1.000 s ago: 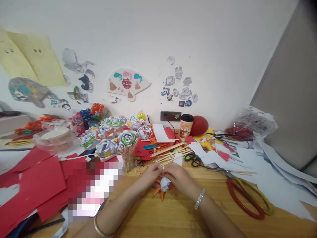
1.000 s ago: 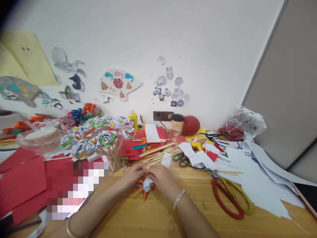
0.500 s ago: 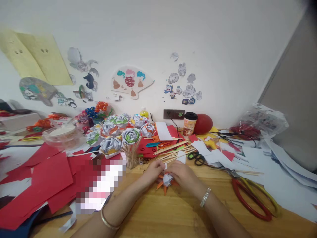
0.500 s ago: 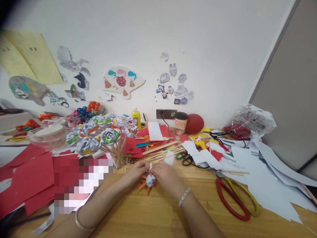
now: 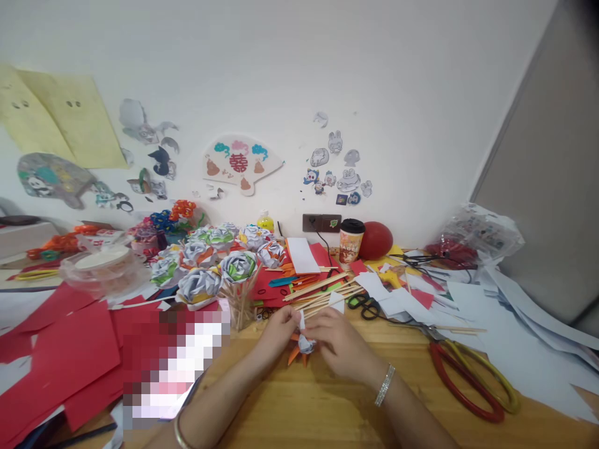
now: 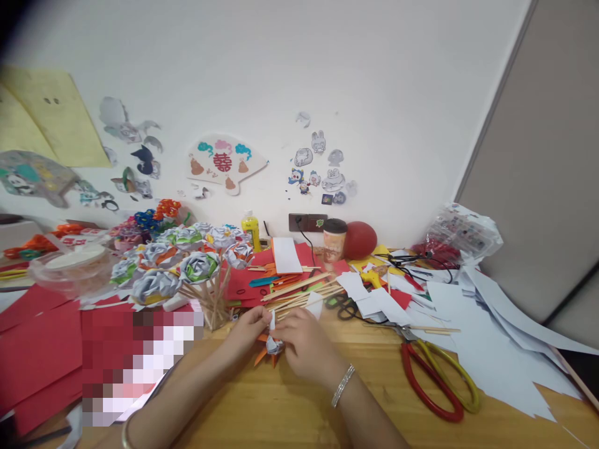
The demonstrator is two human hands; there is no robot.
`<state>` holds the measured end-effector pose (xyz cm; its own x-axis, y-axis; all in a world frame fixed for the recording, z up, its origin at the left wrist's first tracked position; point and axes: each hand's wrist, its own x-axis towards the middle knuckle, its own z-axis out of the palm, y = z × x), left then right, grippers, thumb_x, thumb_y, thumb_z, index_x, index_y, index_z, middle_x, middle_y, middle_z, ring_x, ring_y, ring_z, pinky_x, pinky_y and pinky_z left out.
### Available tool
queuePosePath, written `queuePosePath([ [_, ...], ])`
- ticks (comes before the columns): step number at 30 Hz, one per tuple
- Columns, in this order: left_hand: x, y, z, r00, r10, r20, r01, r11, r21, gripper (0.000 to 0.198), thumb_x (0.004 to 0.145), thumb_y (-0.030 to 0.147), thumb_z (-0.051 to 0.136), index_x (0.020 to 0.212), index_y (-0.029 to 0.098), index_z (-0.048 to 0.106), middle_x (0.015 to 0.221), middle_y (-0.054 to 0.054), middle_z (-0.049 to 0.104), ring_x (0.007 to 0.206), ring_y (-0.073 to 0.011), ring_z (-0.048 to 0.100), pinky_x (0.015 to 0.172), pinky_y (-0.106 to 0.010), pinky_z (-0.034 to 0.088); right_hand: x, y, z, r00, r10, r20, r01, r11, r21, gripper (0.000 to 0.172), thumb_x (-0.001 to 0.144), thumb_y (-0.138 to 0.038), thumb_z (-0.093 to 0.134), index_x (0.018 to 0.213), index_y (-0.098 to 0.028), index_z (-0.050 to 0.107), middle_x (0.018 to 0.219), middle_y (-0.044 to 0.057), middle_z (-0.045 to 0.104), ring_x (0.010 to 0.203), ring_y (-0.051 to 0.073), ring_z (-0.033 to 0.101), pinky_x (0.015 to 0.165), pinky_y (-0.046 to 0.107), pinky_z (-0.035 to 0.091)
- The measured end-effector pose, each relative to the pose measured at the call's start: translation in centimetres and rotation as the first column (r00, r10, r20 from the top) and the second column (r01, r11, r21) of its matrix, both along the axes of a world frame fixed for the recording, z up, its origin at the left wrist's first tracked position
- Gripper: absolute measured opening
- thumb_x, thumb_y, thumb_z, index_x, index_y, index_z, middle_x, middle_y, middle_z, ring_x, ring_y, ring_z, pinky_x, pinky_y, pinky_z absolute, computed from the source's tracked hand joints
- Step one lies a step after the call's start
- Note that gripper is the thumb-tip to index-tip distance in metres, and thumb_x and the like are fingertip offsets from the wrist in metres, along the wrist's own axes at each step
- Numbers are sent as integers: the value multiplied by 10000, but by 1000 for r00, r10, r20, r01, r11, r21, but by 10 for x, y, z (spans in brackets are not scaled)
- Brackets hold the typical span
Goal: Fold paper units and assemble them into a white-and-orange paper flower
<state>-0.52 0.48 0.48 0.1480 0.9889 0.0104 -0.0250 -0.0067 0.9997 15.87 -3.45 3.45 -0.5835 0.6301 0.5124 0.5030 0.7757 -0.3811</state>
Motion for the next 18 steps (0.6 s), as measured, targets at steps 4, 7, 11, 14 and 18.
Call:
queuePosePath([
  [4, 0, 0, 3, 999, 30, 10, -31, 999, 40, 365, 632, 491, 618, 592, 185, 422, 495, 71, 471, 451, -100, 486, 455, -203, 379, -1, 0, -3, 997, -64, -38, 65, 998, 21, 527, 671, 23, 449, 1138, -196, 560, 1019, 62, 633, 973, 199, 471, 859, 353, 396],
  [7, -2, 0, 6, 999, 48, 7, -48, 997, 62, 375, 612, 495, 638, 585, 182, 433, 511, 68, 473, 463, -97, 471, 469, -203, 380, -2, 1, -4, 998, -31, -47, 34, 997, 67, 518, 684, 19, 444, 1137, -203, 564, 1040, 60, 635, 1003, 206, 459, 876, 372, 392],
  [11, -4, -1, 13, 998, 60, 2, -60, 995, 83, 378, 629, 512, 624, 597, 181, 444, 528, 64, 474, 465, -94, 455, 460, -196, 365, -1, 0, 0, 996, -45, -83, 53, 994, 97, 570, 677, 30, 435, 1181, -218, 531, 1140, 47, 600, 1066, 213, 422, 919, 410, 366],
  [14, -5, -2, 18, 998, 51, 30, -54, 993, 109, 375, 625, 499, 641, 602, 180, 445, 534, 70, 465, 463, -85, 442, 442, -179, 342, 1, -2, 5, 992, -52, -118, 62, 995, 84, 553, 666, 36, 428, 1134, -226, 567, 1241, 47, 526, 1112, 220, 392, 930, 427, 359],
  [18, -2, -6, 23, 994, -16, 109, 9, 998, 63, 382, 621, 503, 653, 623, 176, 455, 574, 53, 516, 460, -84, 462, 423, -172, 341, 4, 0, 5, 938, -52, -342, 76, 996, 57, 353, 715, -2, 427, 844, -230, 663, 1147, 39, 586, 1062, 205, 463, 908, 406, 373],
])
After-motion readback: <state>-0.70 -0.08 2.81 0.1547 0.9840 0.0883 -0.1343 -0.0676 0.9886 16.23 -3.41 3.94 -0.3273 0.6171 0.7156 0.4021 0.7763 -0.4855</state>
